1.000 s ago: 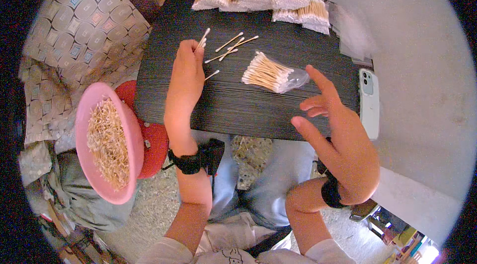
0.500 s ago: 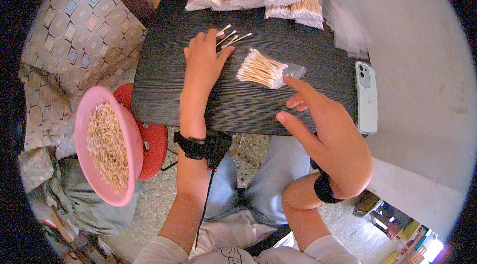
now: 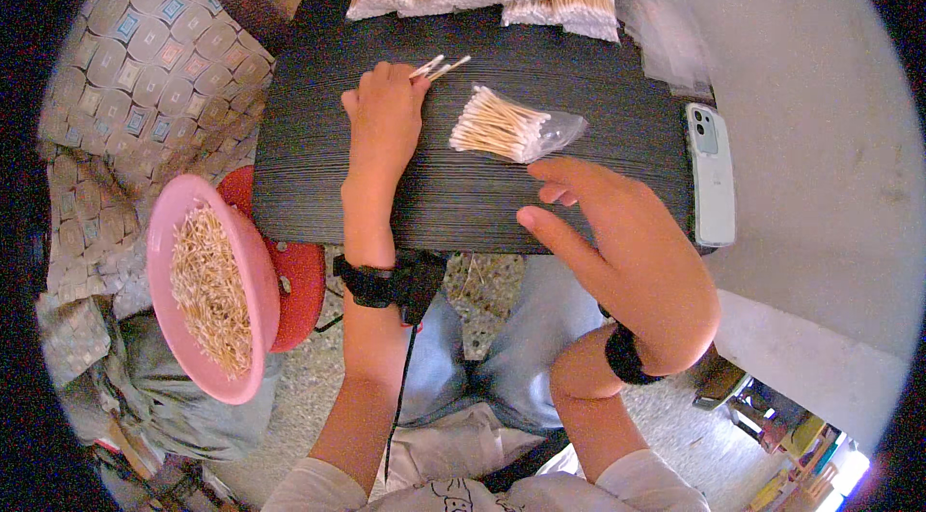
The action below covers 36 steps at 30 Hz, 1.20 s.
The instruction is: Packaging loose cotton swabs into small clear plastic bags.
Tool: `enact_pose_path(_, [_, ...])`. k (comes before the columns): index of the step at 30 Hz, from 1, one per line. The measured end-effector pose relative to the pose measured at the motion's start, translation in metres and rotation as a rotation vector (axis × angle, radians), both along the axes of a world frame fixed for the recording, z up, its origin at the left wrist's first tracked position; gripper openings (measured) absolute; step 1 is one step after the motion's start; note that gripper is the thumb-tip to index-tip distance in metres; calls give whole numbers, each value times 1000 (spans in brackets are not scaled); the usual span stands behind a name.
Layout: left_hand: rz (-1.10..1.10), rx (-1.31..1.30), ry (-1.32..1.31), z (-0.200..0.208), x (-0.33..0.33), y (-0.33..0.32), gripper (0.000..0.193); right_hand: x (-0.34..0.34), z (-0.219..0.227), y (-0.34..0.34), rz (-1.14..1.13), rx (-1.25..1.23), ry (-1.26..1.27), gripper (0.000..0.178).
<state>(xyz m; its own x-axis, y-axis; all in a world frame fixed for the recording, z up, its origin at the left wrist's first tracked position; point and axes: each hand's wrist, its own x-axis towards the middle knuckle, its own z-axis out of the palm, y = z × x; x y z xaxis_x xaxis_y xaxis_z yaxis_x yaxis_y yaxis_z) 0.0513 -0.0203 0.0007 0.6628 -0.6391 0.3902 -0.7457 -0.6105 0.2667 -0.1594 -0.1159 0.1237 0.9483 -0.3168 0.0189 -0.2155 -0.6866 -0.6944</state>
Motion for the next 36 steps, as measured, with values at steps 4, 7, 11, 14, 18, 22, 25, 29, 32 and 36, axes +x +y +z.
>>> enact_pose_path(4, [16, -58, -15, 1, 4, -2, 19, 0, 1, -1, -7, -4, -2, 34])
enact_pose_path(7, [61, -159, -17, 2, 6, -5, 18, 0, 4, -1, -8, 34, 54, 34])
enact_pose_path(11, [80, -278, 43, 4, 10, -3, 18, 3, 4, 0, -6, 51, 69, 35])
enact_pose_path(14, [68, -310, 133, 2, 11, -2, 19, 4, 4, 1, 15, 31, 64, 36])
enact_pose_path(18, [143, -403, 316, 15, 6, -4, 22, 5, 4, 0, 12, 16, 87, 37])
enact_pose_path(22, [-11, -831, 614, 23, 10, 1, 25, 9, 1, 1, 26, 46, 100, 38])
enact_pose_path(25, [-287, -1346, 1116, 39, -1, 2, 25, 13, -7, -2, 56, 19, 112, 46])
enact_pose_path(29, [-469, -1364, 1569, 42, -22, 7, 22, 41, -14, 4, 70, 50, -118, 51])
enact_pose_path(32, [-398, -1027, 1724, 46, -41, -8, 27, 54, -15, 2, 3, -69, -382, 62])
enact_pose_path(36, [-523, -795, 1768, 39, -51, -15, 29, 55, -19, -5, -75, -169, -452, 55])
